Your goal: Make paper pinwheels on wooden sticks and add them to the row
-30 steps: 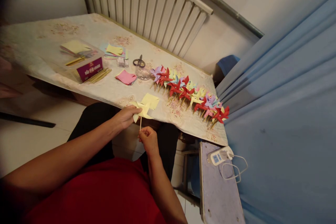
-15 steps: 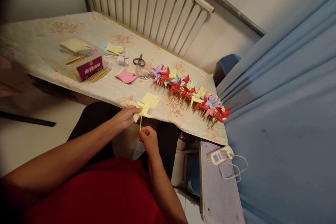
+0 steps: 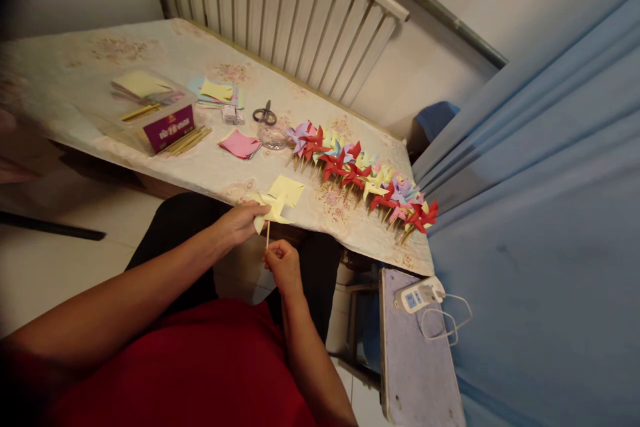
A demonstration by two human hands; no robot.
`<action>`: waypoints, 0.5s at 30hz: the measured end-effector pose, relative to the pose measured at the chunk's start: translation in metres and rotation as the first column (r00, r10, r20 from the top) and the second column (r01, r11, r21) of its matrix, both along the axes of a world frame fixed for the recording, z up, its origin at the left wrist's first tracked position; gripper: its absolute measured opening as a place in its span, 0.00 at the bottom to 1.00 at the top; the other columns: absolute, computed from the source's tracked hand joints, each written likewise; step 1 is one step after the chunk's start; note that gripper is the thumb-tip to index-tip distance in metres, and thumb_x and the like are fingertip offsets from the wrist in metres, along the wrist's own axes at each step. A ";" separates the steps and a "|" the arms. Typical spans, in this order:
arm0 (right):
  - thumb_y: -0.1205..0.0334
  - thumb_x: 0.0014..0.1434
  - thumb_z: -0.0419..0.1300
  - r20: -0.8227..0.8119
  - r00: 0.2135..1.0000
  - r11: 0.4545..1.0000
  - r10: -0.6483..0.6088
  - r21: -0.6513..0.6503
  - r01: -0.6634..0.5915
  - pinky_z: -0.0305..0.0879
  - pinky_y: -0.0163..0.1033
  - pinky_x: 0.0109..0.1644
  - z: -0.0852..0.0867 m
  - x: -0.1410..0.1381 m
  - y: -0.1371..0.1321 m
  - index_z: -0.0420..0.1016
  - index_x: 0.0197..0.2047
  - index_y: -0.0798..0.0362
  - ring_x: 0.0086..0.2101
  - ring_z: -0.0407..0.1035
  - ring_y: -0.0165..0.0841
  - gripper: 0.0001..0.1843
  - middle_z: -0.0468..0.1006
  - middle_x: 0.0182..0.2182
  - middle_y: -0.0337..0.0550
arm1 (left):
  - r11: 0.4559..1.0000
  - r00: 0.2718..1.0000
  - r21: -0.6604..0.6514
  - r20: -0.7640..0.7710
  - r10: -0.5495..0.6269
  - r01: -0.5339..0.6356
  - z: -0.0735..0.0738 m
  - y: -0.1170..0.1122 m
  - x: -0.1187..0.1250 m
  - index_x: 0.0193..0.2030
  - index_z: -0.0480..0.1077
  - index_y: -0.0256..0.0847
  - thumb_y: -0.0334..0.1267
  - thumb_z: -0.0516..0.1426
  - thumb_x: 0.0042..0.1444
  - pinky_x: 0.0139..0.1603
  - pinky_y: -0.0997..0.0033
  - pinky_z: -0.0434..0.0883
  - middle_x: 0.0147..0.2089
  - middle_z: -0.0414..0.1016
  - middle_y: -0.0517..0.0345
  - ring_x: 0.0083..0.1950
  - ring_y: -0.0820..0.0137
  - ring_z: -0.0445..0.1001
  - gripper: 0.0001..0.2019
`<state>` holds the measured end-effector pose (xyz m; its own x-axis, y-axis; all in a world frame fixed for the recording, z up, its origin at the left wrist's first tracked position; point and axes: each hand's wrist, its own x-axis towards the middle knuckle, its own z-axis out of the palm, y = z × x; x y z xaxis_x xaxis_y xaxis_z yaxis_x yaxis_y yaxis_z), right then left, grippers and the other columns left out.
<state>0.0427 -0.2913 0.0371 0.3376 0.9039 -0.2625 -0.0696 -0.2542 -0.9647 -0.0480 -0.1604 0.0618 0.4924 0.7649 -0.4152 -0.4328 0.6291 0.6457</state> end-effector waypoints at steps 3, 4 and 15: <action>0.55 0.47 0.63 0.004 1.000 1.000 0.001 -0.002 -0.001 0.56 0.32 0.24 -0.002 0.000 0.001 0.72 0.28 0.52 0.19 0.61 0.25 0.10 0.74 0.19 0.33 | 1.000 1.000 -0.002 0.004 -0.004 0.004 -0.004 0.002 0.001 0.30 0.72 0.32 0.23 0.64 0.43 0.25 0.74 0.67 0.26 0.74 0.55 0.24 0.73 0.71 0.07; 0.55 0.47 0.63 0.008 1.000 1.000 0.002 -0.005 -0.002 0.56 0.32 0.24 -0.002 0.000 0.001 0.72 0.29 0.51 0.19 0.61 0.25 0.10 0.74 0.20 0.33 | 1.000 1.000 -0.005 0.004 -0.003 0.003 -0.005 0.002 0.001 0.30 0.72 0.32 0.23 0.64 0.43 0.25 0.74 0.67 0.27 0.74 0.55 0.25 0.73 0.72 0.07; 0.55 0.48 0.63 0.035 0.999 1.000 -0.016 -0.009 0.016 0.55 0.32 0.25 -0.010 -0.001 0.008 0.71 0.28 0.52 0.19 0.61 0.25 0.10 0.72 0.19 0.32 | 0.999 1.000 -0.051 0.004 -0.006 0.006 0.000 0.005 0.001 0.32 0.72 0.33 0.21 0.63 0.45 0.25 0.74 0.69 0.27 0.74 0.56 0.25 0.73 0.71 0.08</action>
<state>0.0416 -0.2836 0.0267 0.3611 0.8958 -0.2590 -0.0400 -0.2626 -0.9641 -0.0467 -0.1559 0.0617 0.4984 0.7399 -0.4519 -0.4313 0.6637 0.6111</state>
